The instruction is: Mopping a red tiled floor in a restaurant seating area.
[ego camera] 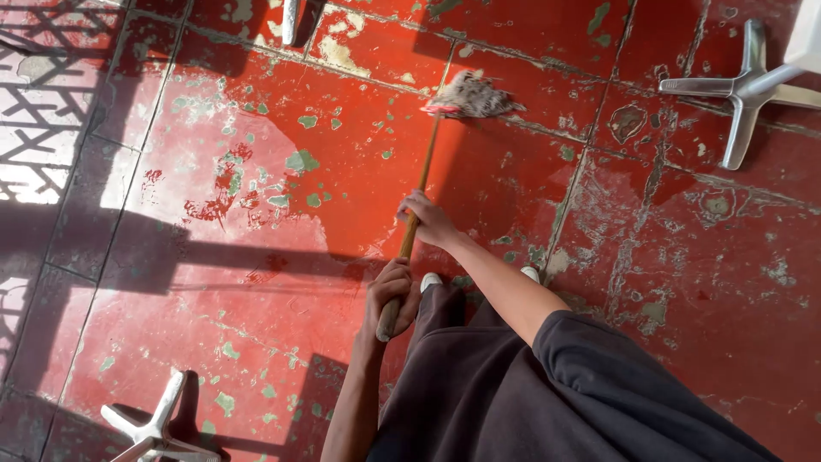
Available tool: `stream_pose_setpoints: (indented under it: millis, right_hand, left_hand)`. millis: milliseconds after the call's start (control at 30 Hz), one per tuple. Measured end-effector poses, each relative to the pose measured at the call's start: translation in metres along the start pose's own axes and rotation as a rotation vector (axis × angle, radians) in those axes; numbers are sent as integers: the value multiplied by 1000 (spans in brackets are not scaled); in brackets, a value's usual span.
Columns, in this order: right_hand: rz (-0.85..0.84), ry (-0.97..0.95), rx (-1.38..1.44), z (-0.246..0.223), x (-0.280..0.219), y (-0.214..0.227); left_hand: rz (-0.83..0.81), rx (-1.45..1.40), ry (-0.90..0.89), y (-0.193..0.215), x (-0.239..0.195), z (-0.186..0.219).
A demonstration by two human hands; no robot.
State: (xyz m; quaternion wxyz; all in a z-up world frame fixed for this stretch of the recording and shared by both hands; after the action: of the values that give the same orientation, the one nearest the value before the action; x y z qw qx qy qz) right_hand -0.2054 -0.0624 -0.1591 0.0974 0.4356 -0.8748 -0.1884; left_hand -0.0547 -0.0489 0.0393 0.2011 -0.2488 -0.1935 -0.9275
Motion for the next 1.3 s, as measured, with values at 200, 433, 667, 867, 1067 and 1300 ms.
stream_pose_setpoints:
  millis: [200, 433, 667, 867, 1067, 1300]
  right_hand:
    - [-142, 432, -72, -91, -31, -42]
    - [-98, 266, -216, -43, -57, -38]
    - [16, 63, -354, -9, -125, 70]
    - [219, -202, -330, 50, -200, 195]
    - [471, -473, -366, 171, -296, 315]
    - [680, -533, -386, 200, -380, 350]
  left_hand:
    - [41, 92, 5, 17, -27, 39]
    - [-26, -37, -105, -10, -14, 74]
    - [-132, -204, -48, -90, -20, 76]
    - [-311, -412, -87, -207, -7, 73]
    - [-494, -577, -83, -359, 9, 70]
    - [-620, -651, -86, -419, -28, 76]
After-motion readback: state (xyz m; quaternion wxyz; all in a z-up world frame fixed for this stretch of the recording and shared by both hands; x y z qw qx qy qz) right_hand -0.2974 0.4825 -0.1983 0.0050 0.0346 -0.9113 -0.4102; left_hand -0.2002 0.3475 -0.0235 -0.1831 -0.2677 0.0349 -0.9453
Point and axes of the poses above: each hand's wrist, its own x-axis towards the middle knuckle, its own y-axis out of the back of the hand, z = x × y, the point moved 10 cm from there along x, towards the middle knuckle, and after that the axes turned 13 degrees about -y, right-handed, at the moved point
